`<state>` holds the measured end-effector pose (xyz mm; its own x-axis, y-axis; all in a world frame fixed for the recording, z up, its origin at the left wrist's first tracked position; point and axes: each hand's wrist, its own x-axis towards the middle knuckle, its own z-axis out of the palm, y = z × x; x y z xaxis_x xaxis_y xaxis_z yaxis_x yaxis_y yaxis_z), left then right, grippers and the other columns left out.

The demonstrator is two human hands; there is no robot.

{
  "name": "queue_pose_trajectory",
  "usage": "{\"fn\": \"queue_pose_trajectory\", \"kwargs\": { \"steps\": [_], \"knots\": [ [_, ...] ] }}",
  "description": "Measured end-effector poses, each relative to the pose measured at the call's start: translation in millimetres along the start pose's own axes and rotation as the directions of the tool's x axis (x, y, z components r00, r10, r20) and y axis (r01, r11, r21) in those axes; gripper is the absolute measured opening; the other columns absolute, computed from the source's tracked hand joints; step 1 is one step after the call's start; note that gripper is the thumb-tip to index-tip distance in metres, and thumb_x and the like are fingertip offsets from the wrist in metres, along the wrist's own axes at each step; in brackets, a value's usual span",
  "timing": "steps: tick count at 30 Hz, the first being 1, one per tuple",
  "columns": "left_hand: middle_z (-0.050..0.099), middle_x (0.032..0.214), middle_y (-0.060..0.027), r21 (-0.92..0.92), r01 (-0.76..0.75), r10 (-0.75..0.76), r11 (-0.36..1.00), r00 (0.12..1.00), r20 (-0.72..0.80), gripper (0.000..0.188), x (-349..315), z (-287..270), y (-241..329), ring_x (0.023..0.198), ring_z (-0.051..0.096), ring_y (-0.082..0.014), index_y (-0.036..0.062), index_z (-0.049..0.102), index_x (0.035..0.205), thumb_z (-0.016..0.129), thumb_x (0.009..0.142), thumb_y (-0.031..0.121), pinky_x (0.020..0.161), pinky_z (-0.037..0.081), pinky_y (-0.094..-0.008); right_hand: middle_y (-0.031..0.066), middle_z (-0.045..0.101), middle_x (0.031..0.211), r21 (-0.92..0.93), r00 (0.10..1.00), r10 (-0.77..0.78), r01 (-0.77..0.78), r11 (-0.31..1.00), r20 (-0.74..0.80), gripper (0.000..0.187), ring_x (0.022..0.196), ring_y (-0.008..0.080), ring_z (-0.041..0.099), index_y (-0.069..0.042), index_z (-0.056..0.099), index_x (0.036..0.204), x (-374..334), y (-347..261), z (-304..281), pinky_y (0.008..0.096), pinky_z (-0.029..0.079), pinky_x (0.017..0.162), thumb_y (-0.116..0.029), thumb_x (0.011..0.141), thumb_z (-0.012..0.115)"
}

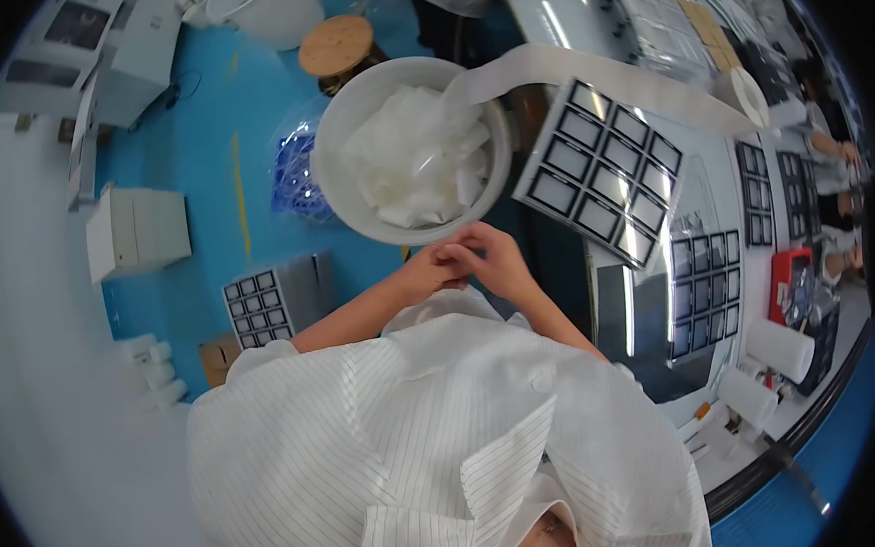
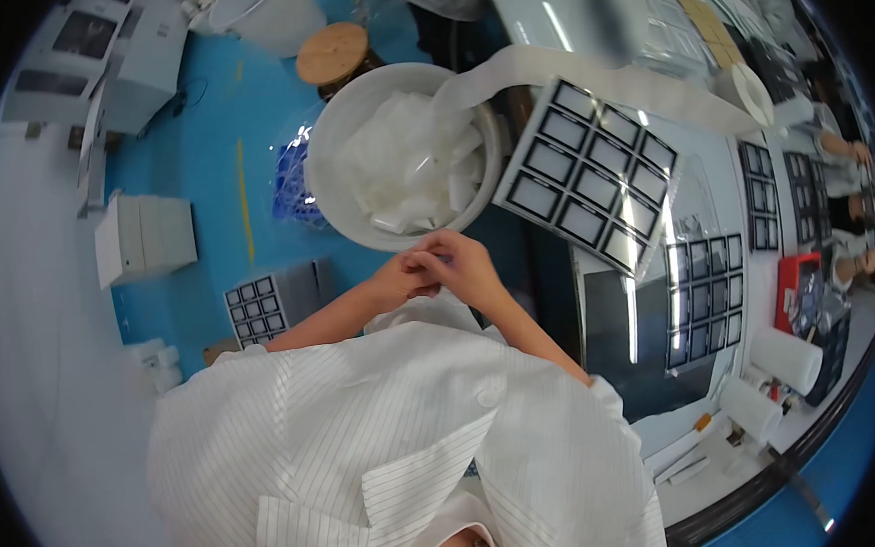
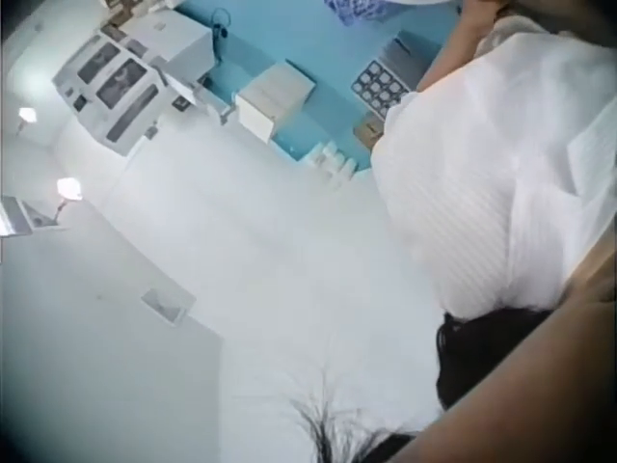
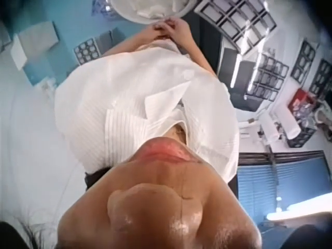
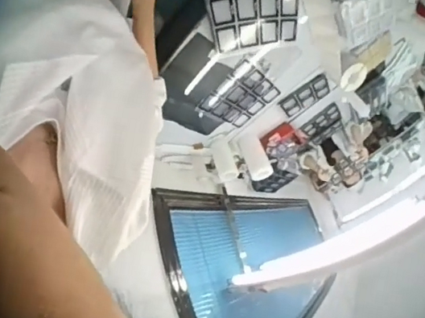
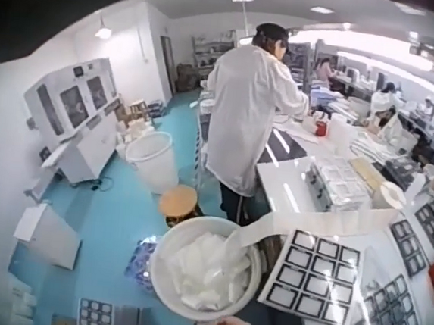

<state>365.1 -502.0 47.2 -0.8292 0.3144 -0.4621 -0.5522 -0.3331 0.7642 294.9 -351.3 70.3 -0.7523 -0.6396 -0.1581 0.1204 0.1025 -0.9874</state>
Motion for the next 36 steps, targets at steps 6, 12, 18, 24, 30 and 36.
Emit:
{"fn": "queue_pose_trajectory", "kwargs": {
  "steps": [6, 12, 18, 24, 30, 36],
  "knots": [
    [0.060, 0.078, 0.0008, -0.283, -0.111, -0.008, 0.953, 0.921, -0.390, 0.012, -52, -83, -28, 0.063, 0.050, -0.0076, 0.0089, 0.064, 0.101, 0.060, 0.091, 0.015, 0.057, 0.040, -0.0195, 0.0119, 0.066, 0.097, -0.239, 0.966, -0.164, 0.211, 0.948, 0.202, 0.025, 0.095, 0.0233, 0.062, 0.000, 0.060, 0.106, 54, 21, 84, 0.0328, 0.049, 0.081, -0.016, 0.087, 0.064],
    [0.063, 0.073, -0.0018, 0.178, -0.266, 0.256, 0.947, 0.296, -0.920, 0.013, -78, -298, 2, 0.050, 0.049, -0.0075, 0.0074, 0.063, 0.084, 0.068, 0.085, 0.018, 0.041, 0.037, -0.0205, 0.0143, 0.062, 0.111, -0.322, 0.983, 0.025, 0.036, 0.946, 0.183, 0.041, 0.097, 0.0242, 0.060, -0.002, 0.051, 0.122, 27, 36, 58, 0.0331, 0.048, 0.083, -0.016, 0.086, 0.065],
    [0.066, 0.075, -0.0052, -0.027, -0.212, 0.054, 0.977, 0.368, -0.928, 0.018, -68, -433, 24, 0.053, 0.054, -0.0094, 0.0040, 0.065, 0.081, 0.067, 0.086, 0.021, 0.037, 0.035, -0.0235, 0.0115, 0.063, 0.105, -0.124, 0.978, 0.208, -0.208, 0.970, -0.006, 0.032, 0.094, 0.0156, 0.062, -0.001, 0.053, 0.118, -27, 49, 11, 0.0274, 0.050, 0.082, -0.007, 0.088, 0.062],
    [0.063, 0.072, -0.0036, 0.605, -0.100, 0.604, 0.790, 0.297, -0.740, 0.018, 35, -353, -13, 0.060, 0.053, -0.0090, 0.0007, 0.064, 0.086, 0.061, 0.090, 0.018, 0.055, 0.043, -0.0238, 0.0107, 0.065, 0.099, -0.013, 0.922, 0.344, -0.352, 0.936, -0.177, 0.023, 0.090, 0.0147, 0.063, 0.001, 0.057, 0.110, -68, 30, -18, 0.0266, 0.050, 0.080, -0.009, 0.090, 0.060],
    [0.059, 0.069, -0.0001, 0.606, -0.341, 0.656, 0.719, 0.620, -0.429, 0.014, 99, -99, 33, 0.059, 0.049, -0.0044, 0.0026, 0.063, 0.092, 0.060, 0.092, 0.016, 0.054, 0.040, -0.0198, 0.0092, 0.066, 0.089, -0.314, 0.966, 0.145, -0.208, 0.926, -0.214, 0.016, 0.079, 0.0173, 0.062, -0.001, 0.063, 0.100, -98, 25, -86, 0.0283, 0.049, 0.073, -0.013, 0.090, 0.059],
    [0.061, 0.076, -0.0015, 0.635, -0.432, 0.623, 0.641, 0.775, -0.103, 0.018, 156, 11, 50, 0.064, 0.052, -0.0047, 0.0024, 0.061, 0.105, 0.060, 0.092, 0.014, 0.054, 0.042, -0.0191, 0.0075, 0.065, 0.090, -0.275, 0.499, -0.081, -0.329, 0.903, -0.863, 0.015, 0.080, 0.0126, 0.060, -0.002, 0.060, 0.103, -110, 60, -206, 0.0258, 0.048, 0.070, -0.009, 0.090, 0.059]
  ]
}}
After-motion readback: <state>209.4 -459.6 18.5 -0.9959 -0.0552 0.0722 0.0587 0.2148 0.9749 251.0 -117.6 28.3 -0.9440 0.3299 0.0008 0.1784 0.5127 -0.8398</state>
